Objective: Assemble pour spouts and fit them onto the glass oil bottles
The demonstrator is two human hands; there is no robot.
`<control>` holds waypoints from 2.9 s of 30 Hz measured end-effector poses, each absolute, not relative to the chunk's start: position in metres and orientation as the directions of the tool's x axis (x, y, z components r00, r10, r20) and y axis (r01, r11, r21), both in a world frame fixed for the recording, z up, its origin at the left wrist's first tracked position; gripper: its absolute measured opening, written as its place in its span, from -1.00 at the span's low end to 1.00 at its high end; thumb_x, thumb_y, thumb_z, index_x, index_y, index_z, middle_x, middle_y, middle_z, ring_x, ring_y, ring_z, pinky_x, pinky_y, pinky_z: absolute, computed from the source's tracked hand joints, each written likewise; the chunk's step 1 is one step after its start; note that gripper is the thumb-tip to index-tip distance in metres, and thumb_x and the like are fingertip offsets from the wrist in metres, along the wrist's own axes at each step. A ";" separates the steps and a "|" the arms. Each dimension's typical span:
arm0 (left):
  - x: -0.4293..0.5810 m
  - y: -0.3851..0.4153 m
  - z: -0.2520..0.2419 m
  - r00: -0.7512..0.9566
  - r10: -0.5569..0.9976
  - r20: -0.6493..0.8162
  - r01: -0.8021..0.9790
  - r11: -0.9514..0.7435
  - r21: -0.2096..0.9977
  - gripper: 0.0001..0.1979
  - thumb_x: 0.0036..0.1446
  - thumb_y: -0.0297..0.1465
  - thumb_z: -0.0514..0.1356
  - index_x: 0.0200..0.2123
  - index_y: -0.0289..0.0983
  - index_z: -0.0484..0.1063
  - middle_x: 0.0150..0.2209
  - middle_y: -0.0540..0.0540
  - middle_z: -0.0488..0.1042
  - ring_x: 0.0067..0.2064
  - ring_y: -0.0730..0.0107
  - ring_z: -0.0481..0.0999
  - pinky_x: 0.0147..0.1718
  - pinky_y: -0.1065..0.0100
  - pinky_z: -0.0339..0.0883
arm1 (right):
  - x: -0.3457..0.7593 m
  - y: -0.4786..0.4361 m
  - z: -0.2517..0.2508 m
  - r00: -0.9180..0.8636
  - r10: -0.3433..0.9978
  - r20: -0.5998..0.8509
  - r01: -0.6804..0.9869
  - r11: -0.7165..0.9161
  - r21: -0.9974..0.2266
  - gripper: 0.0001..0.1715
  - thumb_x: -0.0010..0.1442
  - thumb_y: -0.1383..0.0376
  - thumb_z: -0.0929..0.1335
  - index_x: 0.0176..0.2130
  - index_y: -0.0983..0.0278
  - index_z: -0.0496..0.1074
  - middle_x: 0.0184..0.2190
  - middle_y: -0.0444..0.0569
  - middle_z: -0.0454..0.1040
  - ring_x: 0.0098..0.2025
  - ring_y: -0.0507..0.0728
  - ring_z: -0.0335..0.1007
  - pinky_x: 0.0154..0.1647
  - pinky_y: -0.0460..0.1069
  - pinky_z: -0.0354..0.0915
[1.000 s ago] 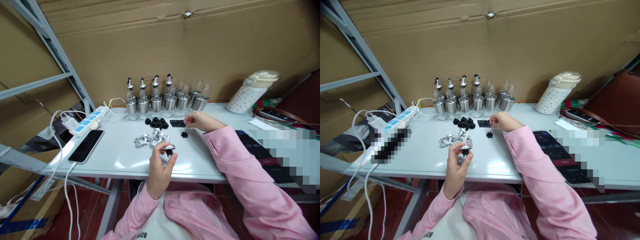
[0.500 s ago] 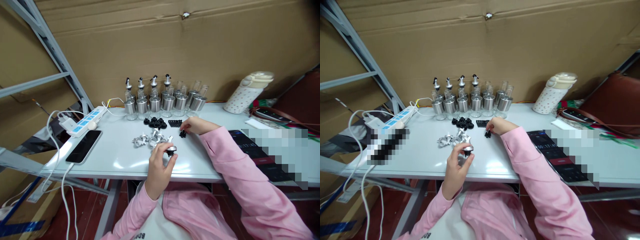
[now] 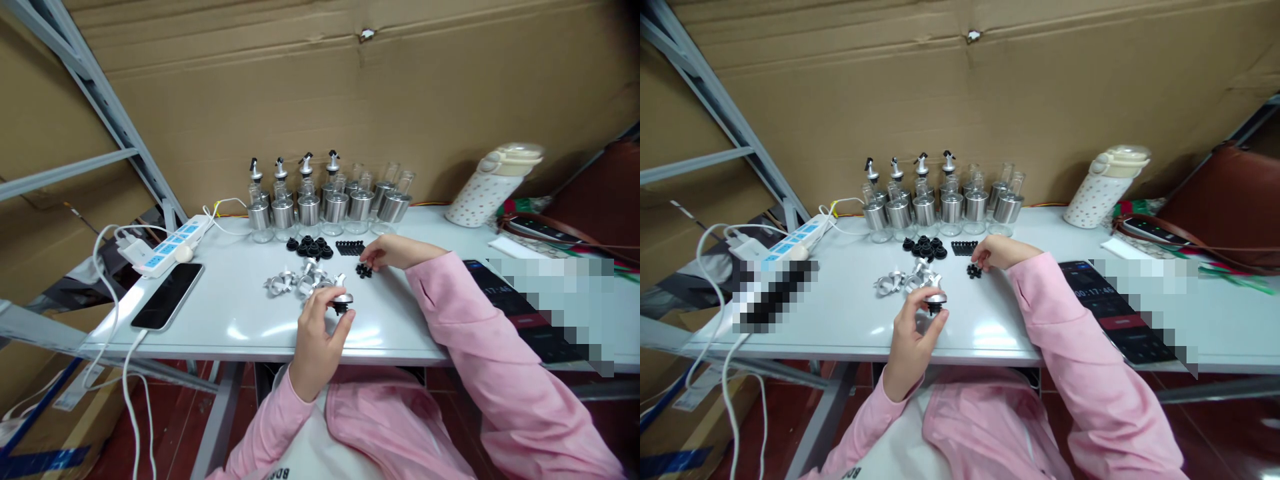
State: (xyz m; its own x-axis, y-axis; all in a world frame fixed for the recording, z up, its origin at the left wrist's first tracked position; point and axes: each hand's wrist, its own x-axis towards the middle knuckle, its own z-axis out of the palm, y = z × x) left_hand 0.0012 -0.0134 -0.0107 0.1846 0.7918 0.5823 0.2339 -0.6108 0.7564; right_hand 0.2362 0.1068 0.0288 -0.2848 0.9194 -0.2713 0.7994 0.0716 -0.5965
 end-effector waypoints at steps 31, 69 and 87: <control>0.002 -0.016 -0.009 0.209 0.801 0.561 0.268 -0.599 0.755 -0.77 0.16 -0.44 0.13 -0.08 -0.19 0.31 -0.16 -0.09 0.44 -0.17 0.36 0.43 -0.15 0.34 0.32 | 0.205 0.090 0.040 -0.379 0.880 -0.286 0.837 0.194 -0.511 -0.78 -0.09 0.25 0.39 -0.35 0.27 0.44 -0.53 -0.19 0.36 -0.60 -0.05 0.26 -0.46 -0.10 0.23; 0.001 -0.015 -0.010 0.258 0.806 0.533 0.272 -0.589 0.761 -0.76 0.18 -0.43 0.13 -0.07 -0.17 0.28 -0.12 -0.05 0.43 -0.11 0.37 0.41 -0.09 0.34 0.25 | 0.217 0.094 0.037 -0.356 0.875 -0.329 0.824 0.127 -0.552 -0.74 -0.02 0.14 0.34 -0.37 0.29 0.39 -0.51 -0.11 0.39 -0.54 0.00 0.29 -0.49 -0.08 0.24; 0.001 -0.015 -0.010 0.268 0.802 0.533 0.264 -0.594 0.760 -0.76 0.18 -0.44 0.13 -0.07 -0.18 0.28 -0.13 -0.07 0.43 -0.10 0.34 0.41 -0.09 0.32 0.27 | 0.221 0.094 0.038 -0.339 0.864 -0.373 0.785 0.041 -0.618 -0.43 -0.23 -0.04 0.45 -0.32 0.29 0.35 -0.44 -0.08 0.42 -0.56 -0.01 0.27 -0.51 -0.05 0.26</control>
State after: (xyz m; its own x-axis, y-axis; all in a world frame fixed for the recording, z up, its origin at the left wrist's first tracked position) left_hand 0.0011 -0.0154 -0.0098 0.2684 0.8021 0.5334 0.2640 -0.5938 0.7601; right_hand 0.2211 0.0943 0.0380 -0.3387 0.8638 -0.3730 0.7848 0.0406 -0.6184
